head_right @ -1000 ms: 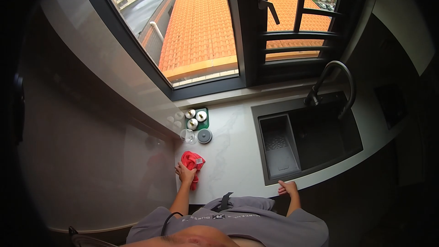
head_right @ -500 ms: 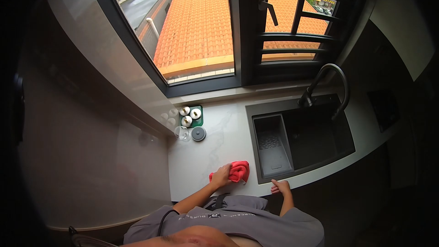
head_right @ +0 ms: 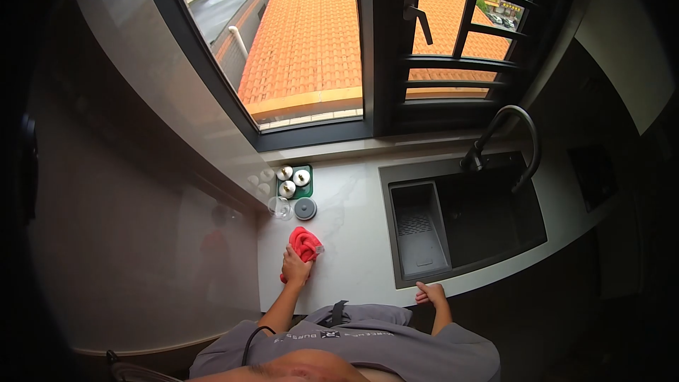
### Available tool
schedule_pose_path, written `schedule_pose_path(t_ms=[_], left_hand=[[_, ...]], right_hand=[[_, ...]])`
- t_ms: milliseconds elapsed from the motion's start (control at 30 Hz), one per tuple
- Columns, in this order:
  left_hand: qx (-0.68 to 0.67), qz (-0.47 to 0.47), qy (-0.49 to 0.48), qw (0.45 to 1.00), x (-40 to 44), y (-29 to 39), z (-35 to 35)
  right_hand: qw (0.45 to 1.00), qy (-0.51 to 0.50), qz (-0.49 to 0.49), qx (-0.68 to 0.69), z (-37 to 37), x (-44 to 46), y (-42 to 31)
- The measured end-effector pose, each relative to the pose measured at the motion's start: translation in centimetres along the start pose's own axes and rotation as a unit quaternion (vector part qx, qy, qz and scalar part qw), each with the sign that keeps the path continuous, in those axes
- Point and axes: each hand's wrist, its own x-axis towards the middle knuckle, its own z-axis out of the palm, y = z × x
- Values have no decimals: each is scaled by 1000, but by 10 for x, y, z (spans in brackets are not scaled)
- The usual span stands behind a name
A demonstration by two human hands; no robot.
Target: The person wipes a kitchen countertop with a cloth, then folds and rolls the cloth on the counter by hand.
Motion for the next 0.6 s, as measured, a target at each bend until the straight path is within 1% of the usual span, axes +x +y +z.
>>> schedule_pose_path(t_ms=[67,100,133,200,267,333,400,467,500,533,600], left_hand=[[-17,99,-71,992,-22,36,-1],[-38,142,-123,981,-31,48,6],[-59,185,-174,965,-38,59,10],[-133,246,-292,915,-50,74,17],[-168,256,-405,862,-51,65,41],[-173,262,-398,862,-49,54,29],[-186,184,-306,915,-34,26,12],[-126,115,-181,969,-9,-9,-3],[-104,84,-96,986,4,-28,-9],[-80,50,-10,995,17,-49,-13],[-3,-54,83,995,40,-78,-28]], right_hand=[[1000,2,5,-1,-1,-1,1],[1000,3,9,0,-1,-1,0],[1000,1,8,-3,-1,1,-1],[1000,2,8,-9,-2,2,1],[1000,2,6,-5,-2,3,4],[1000,6,3,-1,-3,2,2],[1000,3,9,-3,-3,1,2],[1000,6,13,-1,-3,1,1],[1000,6,17,0,-2,0,1],[1000,3,19,-1,-1,-2,1],[1000,4,17,-8,-3,-1,0]])
